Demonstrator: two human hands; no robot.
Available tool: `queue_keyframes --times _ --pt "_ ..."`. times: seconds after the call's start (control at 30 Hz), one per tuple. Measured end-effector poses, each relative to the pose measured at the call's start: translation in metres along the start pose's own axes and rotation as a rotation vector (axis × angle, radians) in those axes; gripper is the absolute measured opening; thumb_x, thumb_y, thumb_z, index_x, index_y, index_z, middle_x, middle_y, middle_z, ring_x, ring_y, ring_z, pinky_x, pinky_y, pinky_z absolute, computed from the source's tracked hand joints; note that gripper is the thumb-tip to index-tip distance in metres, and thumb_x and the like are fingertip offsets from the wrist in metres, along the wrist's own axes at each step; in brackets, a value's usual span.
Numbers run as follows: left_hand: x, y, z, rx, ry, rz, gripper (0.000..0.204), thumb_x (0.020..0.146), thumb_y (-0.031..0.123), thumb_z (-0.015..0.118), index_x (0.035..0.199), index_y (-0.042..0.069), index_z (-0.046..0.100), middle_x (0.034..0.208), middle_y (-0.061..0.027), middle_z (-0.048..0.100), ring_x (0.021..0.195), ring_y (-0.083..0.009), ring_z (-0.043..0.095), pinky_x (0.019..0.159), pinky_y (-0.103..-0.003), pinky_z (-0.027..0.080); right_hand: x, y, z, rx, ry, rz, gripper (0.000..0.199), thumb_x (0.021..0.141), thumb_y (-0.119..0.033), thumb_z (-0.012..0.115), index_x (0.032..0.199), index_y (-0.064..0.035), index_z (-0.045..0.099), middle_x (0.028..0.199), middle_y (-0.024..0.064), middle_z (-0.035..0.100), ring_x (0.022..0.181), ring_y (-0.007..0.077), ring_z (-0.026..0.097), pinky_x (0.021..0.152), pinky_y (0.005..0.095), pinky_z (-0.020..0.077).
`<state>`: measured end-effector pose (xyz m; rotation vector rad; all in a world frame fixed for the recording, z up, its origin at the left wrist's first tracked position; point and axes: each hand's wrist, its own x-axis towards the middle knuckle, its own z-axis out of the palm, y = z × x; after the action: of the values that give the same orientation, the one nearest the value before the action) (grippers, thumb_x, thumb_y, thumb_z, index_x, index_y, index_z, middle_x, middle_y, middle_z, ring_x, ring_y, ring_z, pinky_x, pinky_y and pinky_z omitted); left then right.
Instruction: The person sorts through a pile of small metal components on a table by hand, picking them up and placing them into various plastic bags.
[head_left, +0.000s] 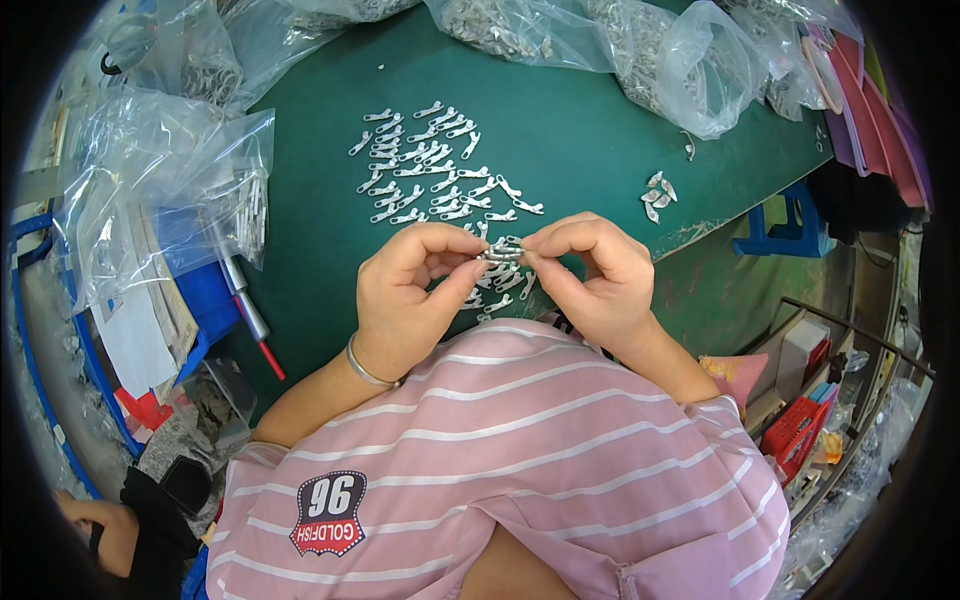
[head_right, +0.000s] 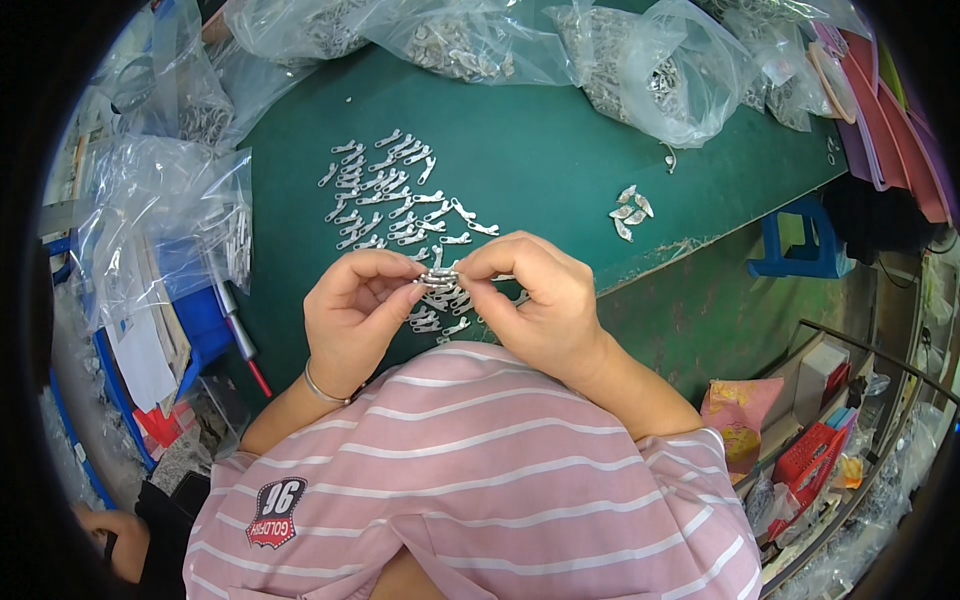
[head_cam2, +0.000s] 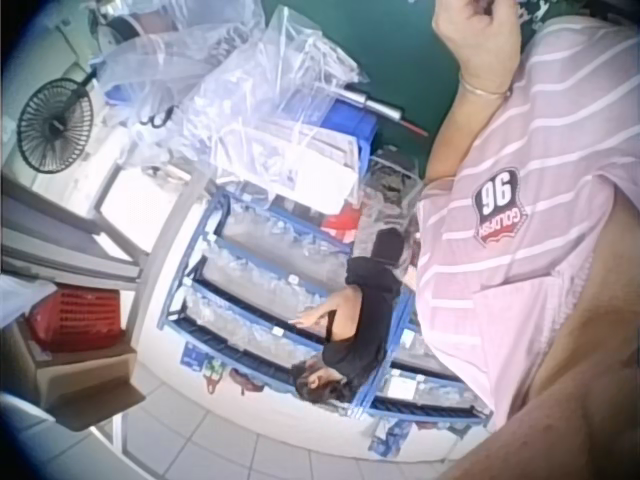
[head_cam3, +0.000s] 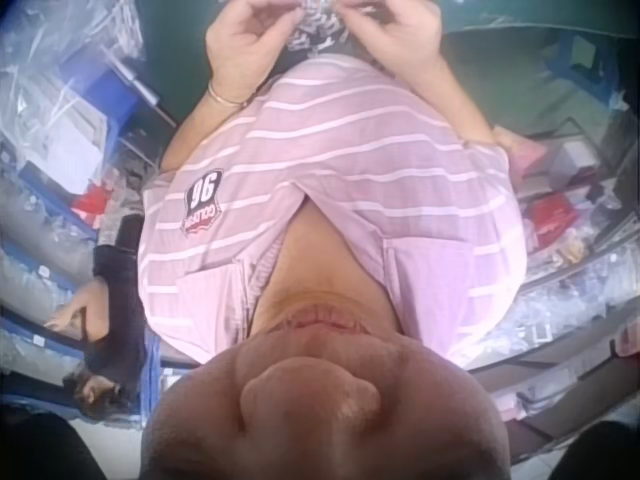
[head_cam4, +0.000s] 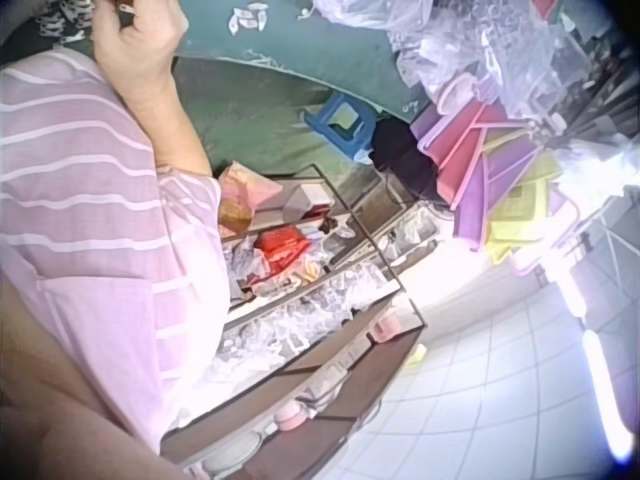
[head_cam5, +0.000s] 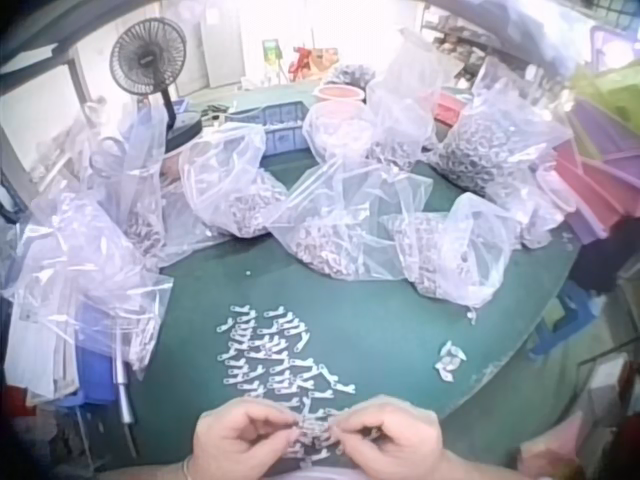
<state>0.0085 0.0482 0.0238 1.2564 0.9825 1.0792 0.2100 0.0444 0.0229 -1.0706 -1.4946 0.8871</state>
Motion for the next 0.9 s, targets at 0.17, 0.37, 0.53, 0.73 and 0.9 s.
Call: queue_keyframes --times 0.17,0.37,0.53,0.73,0.9 --pt "-0.0001 -0.0010 0.0006 -0.029 0.019 0.007 0.021 0.086 -0.011 0.071 0.105 -0.005 0.066 0.104 -0.0101 0.068 0.093 -0.0141 0.070 0.082 -0.026 0.059 -0.0001 0.0005 0.0006 0.007 0.009 0.024 0.014 0.079 0.011 0.072 0.085 0.0005 0.066 0.087 0.0117 0.072 0.078 0.0197 0.071 0.068 0.0285 0.0568" --pt "-0.0002 0.0027 -0.0006 0.076 -0.009 0.070 0.021 0.086 -0.014 0.069 0.105 -0.005 0.064 0.106 -0.0129 0.067 0.096 -0.0160 0.069 0.082 -0.026 0.058 0.0001 -0.0003 0.0012 0.007 -0.001 0.014 0.014 0.078 0.011 0.072 0.085 -0.0001 0.066 0.087 0.0118 0.073 0.079 0.0207 0.071 0.069 0.0294 0.0569" --pt "0.0007 0.0008 -0.0002 0.181 0.038 0.159 0.021 0.082 -0.012 0.074 0.100 -0.003 0.069 0.100 -0.0106 0.070 0.090 -0.0153 0.071 0.079 -0.025 0.060 0.0002 -0.0006 0.0010 0.009 -0.010 0.006 0.015 0.078 0.011 0.072 0.085 -0.0002 0.066 0.087 0.0123 0.074 0.080 0.0218 0.072 0.070 0.0301 0.0574" --pt "0.0008 -0.0021 -0.0016 0.279 0.067 0.260 0.022 0.078 -0.010 0.077 0.096 0.000 0.069 0.096 -0.0122 0.072 0.086 -0.0188 0.072 0.074 -0.027 0.060 -0.0006 -0.0003 -0.0009 0.025 -0.040 0.011 0.016 0.078 0.012 0.071 0.086 0.0000 0.067 0.090 0.0132 0.075 0.083 0.0225 0.074 0.073 0.0301 0.0590" --pt "0.0024 0.0000 -0.0025 0.342 0.055 0.324 0.023 0.076 -0.011 0.077 0.094 0.001 0.067 0.094 -0.0127 0.074 0.085 -0.0228 0.072 0.071 -0.029 0.058 -0.0018 -0.0002 -0.0009 0.070 -0.040 0.040 0.017 0.077 0.013 0.070 0.087 -0.0001 0.067 0.091 0.0137 0.075 0.084 0.0219 0.075 0.073 0.0302 0.0596"
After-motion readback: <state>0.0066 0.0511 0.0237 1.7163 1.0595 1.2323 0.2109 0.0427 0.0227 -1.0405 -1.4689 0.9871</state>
